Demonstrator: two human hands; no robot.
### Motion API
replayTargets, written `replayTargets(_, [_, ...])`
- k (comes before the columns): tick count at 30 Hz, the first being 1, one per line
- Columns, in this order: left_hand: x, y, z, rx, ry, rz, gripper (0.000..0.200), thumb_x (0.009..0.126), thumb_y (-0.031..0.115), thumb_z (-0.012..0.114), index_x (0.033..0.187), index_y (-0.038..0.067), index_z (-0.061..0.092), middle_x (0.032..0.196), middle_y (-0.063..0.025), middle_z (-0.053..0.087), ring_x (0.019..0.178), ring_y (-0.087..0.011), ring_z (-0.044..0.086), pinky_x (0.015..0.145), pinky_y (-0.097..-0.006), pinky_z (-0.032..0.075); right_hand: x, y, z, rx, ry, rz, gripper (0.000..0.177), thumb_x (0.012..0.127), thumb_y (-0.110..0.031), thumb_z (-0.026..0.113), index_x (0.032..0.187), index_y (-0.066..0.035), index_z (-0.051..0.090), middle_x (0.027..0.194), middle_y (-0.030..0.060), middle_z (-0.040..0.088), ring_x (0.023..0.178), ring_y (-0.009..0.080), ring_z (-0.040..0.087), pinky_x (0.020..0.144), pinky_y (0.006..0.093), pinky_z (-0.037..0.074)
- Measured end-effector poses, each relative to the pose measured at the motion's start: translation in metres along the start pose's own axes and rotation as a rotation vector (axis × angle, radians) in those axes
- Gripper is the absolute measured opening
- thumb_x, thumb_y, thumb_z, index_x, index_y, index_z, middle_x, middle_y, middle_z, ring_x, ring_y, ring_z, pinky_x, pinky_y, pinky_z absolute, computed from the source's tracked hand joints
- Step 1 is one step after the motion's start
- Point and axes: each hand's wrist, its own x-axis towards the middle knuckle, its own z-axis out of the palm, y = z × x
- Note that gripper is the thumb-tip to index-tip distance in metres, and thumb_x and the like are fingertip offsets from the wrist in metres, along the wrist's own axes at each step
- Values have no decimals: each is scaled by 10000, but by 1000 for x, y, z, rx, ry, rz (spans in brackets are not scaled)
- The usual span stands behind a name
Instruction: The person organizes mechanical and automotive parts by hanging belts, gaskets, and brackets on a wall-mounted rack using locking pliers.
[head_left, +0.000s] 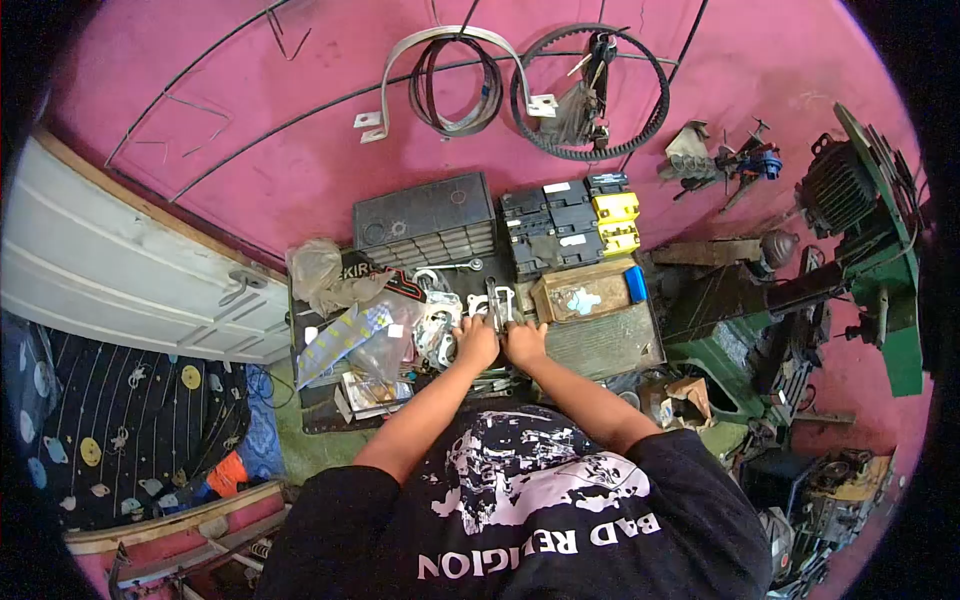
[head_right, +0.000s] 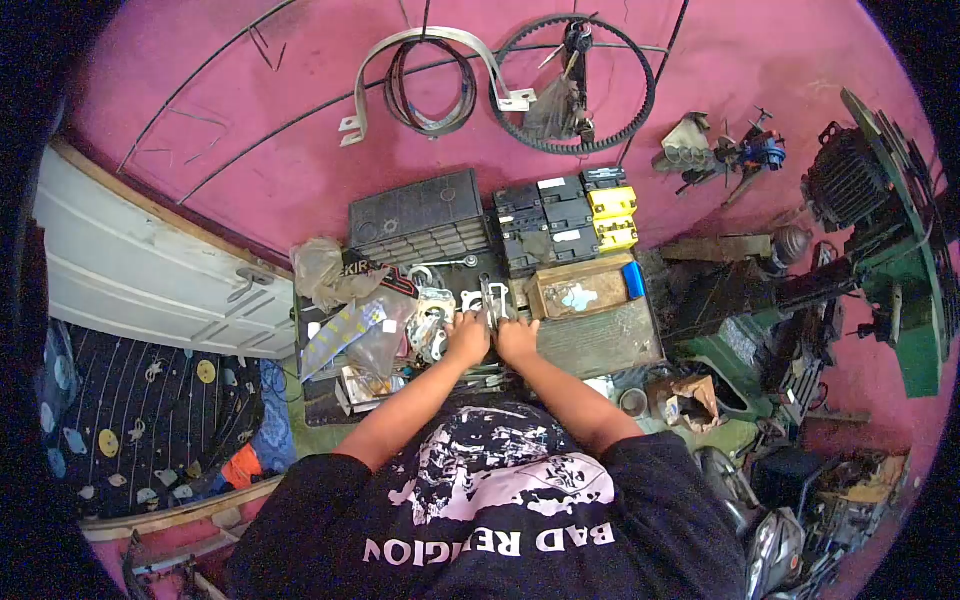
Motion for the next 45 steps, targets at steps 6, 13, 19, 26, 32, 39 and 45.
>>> replayTargets(6, [35,9,15,-183,-95,-305,394,883,277,614,1241,114,640,1249,-189,638,1230,-436,501,980,-722,328,19,-5,4,200,-81,219,280,914,-241,593,1127,-108,715,1172,148,721,1182,321,628,1047,644,311])
replayTargets(13, [26,11,16,-443,139,-282,203,854,231,679,1001,128,775,984,-136,757,969,-357,701,876,-519,488,4,-7,23,577,50,425,356,849,-380,691,1089,-118,726,1104,145,736,1153,362,633,1028,652,306])
replayTargets(19, [12,34,-35,-644,277,-92,173,855,125,696,973,14,757,941,-160,754,892,-344,703,842,-448,517,7,-8,6,588,341,264,379,839,-299,731,1153,-102,654,1069,102,723,1084,328,614,967,578,319])
replayTargets(26, [21,59,-120,-562,629,83,192,847,193,752,1011,95,750,913,-76,708,880,-249,643,856,-401,446,11,-42,-95,364,809,-19,413,827,-233,701,1209,-80,670,900,121,701,1010,292,598,890,479,352])
replayTargets(32, [26,92,-235,-461,775,317,309,903,147,700,1209,128,743,1112,-71,724,1046,-271,585,966,-385,448,21,-81,-210,295,1149,-237,410,868,-204,669,1234,-22,643,895,138,680,993,305,587,893,478,354])
replayTargets(39, [57,106,-326,-616,611,515,297,962,169,655,1239,83,718,1198,-135,723,1150,-265,602,1021,-387,454,26,-100,-305,227,1332,-379,438,833,-101,710,1248,6,617,939,141,646,981,339,566,854,469,383])
replayTargets(45, [73,131,-380,-591,855,587,256,935,141,666,1168,67,739,1026,-151,743,934,-301,666,890,-390,502,34,-124,-365,274,1395,-386,316,896,-118,665,1206,-62,649,802,97,671,890,302,579,811,437,380])
